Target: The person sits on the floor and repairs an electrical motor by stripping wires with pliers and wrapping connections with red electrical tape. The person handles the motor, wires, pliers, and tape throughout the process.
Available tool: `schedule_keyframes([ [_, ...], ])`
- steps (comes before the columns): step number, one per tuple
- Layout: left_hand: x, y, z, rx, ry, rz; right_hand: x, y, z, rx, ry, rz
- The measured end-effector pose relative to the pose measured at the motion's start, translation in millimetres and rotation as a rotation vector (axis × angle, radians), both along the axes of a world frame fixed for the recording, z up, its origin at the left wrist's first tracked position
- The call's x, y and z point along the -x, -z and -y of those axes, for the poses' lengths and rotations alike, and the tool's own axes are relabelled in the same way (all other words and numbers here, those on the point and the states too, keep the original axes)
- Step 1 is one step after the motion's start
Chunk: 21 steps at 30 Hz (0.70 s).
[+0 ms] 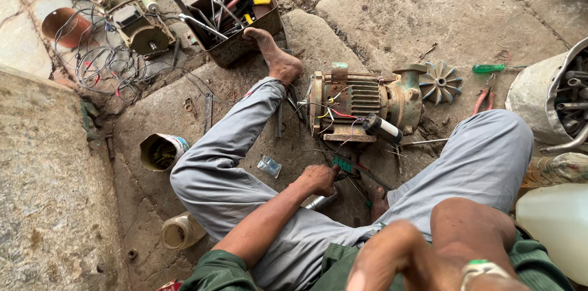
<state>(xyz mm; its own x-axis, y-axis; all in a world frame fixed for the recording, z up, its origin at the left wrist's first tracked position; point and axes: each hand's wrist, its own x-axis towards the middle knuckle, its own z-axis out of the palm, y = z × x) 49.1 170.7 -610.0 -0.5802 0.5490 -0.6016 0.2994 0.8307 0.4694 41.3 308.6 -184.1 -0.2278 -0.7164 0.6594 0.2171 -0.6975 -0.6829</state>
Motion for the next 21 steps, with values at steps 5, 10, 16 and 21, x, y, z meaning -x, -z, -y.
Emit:
schedule_keyframes([
  [5, -8, 10, 4, -0.016, -0.013, -0.006, -4, 6, 0, 0.010, 0.027, -0.005],
  [10, -11, 27, -11, -0.005, -0.011, 0.011, -1, 10, -19, 0.005, 0.052, -0.023],
  [16, -17, 44, -46, -0.014, -0.004, 0.006, -2, 30, -59, 0.025, 0.080, -0.047],
  [21, -21, 47, -79, -0.037, -0.026, -0.034, -1, 50, -107, 0.042, 0.149, -0.079],
])
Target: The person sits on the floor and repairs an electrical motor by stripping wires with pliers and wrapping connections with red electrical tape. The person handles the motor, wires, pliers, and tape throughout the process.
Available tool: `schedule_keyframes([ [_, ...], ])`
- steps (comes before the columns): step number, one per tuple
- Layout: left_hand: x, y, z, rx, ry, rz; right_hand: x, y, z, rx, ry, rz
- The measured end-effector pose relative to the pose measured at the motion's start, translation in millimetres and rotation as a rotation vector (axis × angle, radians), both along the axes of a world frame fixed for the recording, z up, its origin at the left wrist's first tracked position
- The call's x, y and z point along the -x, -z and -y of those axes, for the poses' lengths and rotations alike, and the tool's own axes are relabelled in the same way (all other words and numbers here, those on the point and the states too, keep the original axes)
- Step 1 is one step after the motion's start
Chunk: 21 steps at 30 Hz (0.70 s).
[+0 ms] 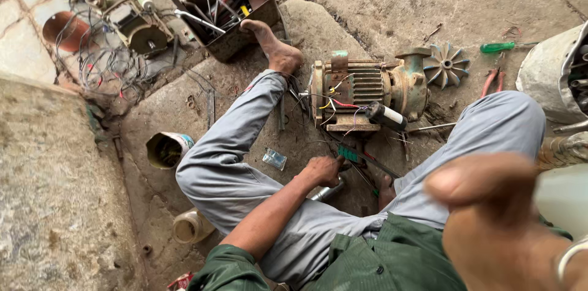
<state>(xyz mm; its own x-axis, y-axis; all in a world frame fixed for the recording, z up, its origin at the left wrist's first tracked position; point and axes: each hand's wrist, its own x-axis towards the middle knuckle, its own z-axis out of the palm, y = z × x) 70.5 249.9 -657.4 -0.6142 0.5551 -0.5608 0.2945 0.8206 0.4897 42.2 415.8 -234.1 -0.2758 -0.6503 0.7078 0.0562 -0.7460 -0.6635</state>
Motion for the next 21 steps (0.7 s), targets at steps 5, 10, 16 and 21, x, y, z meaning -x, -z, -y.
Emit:
schedule_keyframes([
  [5, 5, 31, -46, 0.076, 0.015, 0.032, 17, 93, -52, -0.436, 0.564, -0.264],
  [10, 16, 53, -60, 0.028, -0.064, 0.033, 55, 267, -71, -1.161, 0.972, -0.738],
  [16, 35, 59, -27, 0.078, -0.032, 0.118, 64, 365, -75, -1.235, 0.977, -0.763],
  [21, 43, 66, -16, 0.061, -0.077, 0.229, 86, 395, -62, -1.279, 0.966, -0.981],
])
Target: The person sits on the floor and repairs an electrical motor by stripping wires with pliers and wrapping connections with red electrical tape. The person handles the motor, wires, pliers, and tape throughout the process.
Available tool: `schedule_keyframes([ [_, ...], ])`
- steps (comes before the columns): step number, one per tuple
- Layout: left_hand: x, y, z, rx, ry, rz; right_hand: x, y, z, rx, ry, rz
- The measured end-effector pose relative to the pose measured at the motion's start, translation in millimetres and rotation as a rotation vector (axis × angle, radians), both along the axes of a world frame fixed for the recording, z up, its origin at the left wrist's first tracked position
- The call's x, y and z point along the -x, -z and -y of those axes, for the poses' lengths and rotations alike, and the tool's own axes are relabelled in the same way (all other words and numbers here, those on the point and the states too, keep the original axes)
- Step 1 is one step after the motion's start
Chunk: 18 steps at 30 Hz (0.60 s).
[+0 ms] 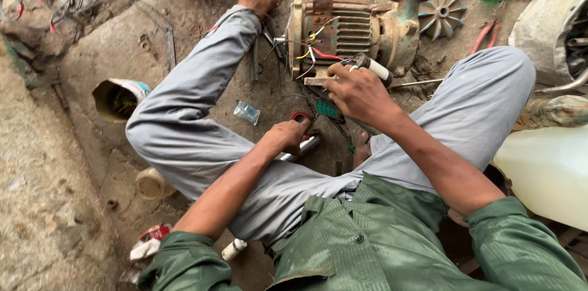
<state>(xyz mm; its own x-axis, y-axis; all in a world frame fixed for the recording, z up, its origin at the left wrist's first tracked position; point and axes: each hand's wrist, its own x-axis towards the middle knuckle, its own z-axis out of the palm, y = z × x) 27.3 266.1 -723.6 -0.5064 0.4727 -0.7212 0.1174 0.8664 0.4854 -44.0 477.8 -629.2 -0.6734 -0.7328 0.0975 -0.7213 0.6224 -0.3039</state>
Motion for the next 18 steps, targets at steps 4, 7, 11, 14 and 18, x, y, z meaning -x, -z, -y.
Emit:
schedule_keyframes([
  [4, -6, -30, 12, 0.122, -0.024, -0.135, 10, 14, -1, -0.028, 0.008, 0.016],
  [7, -9, -62, 34, -0.098, -0.208, -0.328, 22, 26, -9, -0.046, 0.019, 0.033],
  [11, -12, -69, 30, -0.146, -0.321, -0.312, 38, 52, -42, -0.018, -0.002, 0.050],
  [14, -17, -47, 1, -0.106, -0.320, -0.504, 41, 80, -67, -0.105, -0.025, -0.001],
  [18, -9, -15, -29, -0.081, -0.296, -0.692, 48, 100, -82, -0.201, -0.011, -0.047],
])
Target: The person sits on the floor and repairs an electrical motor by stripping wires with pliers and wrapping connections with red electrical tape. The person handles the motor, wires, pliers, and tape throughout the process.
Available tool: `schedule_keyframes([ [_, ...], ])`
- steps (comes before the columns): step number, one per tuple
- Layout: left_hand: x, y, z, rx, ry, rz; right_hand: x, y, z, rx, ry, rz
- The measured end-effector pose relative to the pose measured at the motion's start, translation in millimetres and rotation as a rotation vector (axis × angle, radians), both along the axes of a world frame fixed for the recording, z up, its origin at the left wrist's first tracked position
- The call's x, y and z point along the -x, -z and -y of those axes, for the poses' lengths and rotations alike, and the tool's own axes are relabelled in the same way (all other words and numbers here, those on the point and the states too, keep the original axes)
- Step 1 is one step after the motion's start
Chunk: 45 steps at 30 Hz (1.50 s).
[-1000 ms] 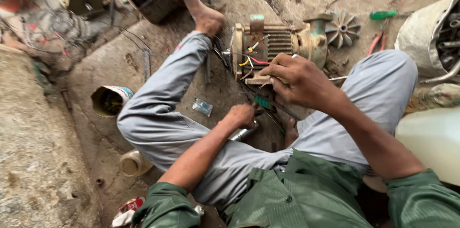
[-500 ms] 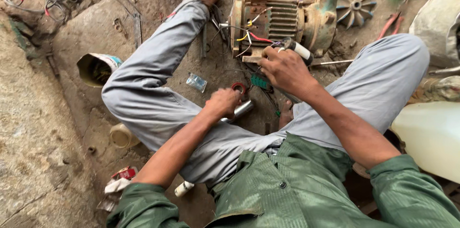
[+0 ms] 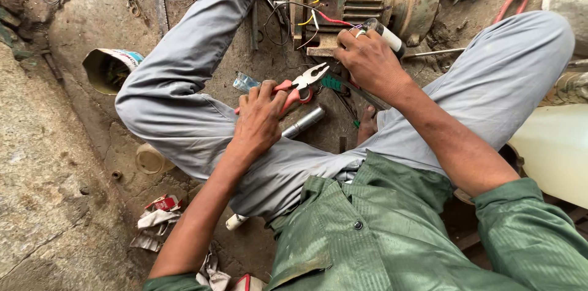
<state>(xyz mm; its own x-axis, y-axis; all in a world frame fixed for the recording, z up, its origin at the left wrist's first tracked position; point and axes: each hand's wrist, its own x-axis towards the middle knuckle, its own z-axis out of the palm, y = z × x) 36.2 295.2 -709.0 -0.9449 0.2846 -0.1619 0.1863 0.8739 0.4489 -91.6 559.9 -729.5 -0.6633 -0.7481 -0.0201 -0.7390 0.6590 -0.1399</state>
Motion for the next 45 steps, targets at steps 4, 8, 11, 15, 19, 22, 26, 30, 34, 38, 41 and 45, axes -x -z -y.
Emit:
schedule_keyframes([
  [4, 7, 21, -14, -0.012, 0.007, -0.131, 5, 0, -8, 0.121, 0.021, 0.014],
  [8, 3, 26, -11, 0.041, -0.026, -0.238, 3, -7, -5, 0.267, 0.076, 0.183],
  [11, 2, 24, -7, 0.068, -0.020, -0.294, 4, -11, 1, 0.330, 0.071, 0.198],
  [15, 2, 29, -13, 0.026, -0.006, -0.190, 5, -11, -6, 0.367, 0.105, 0.258],
  [19, 3, 55, -26, -0.097, 0.001, -0.184, 2, 9, -28, 0.405, 0.094, 0.250],
  [22, 13, 79, -30, -0.895, -0.187, 0.966, 2, 30, -44, 0.359, 0.058, 0.174],
  [26, 11, 82, -38, -0.936, -0.173, 0.898, -2, 45, -64, 0.406, 0.031, 0.090],
  [30, 1, 69, -53, -0.473, -0.050, 0.277, -2, 60, -80, 0.431, 0.095, 0.236],
  [34, 1, 104, -106, 0.190, -0.054, -0.285, 2, 93, -115, 0.478, 0.090, 0.293],
  [38, 1, 152, -150, 0.399, 0.003, -0.581, -2, 122, -146, 0.525, 0.115, 0.378],
  [41, -10, 163, -157, 0.538, 0.009, -0.658, -8, 130, -155, 0.538, 0.130, 0.389],
  [45, -16, 168, -171, 0.537, 0.007, -0.779, -12, 138, -171, 0.563, 0.125, 0.386],
])
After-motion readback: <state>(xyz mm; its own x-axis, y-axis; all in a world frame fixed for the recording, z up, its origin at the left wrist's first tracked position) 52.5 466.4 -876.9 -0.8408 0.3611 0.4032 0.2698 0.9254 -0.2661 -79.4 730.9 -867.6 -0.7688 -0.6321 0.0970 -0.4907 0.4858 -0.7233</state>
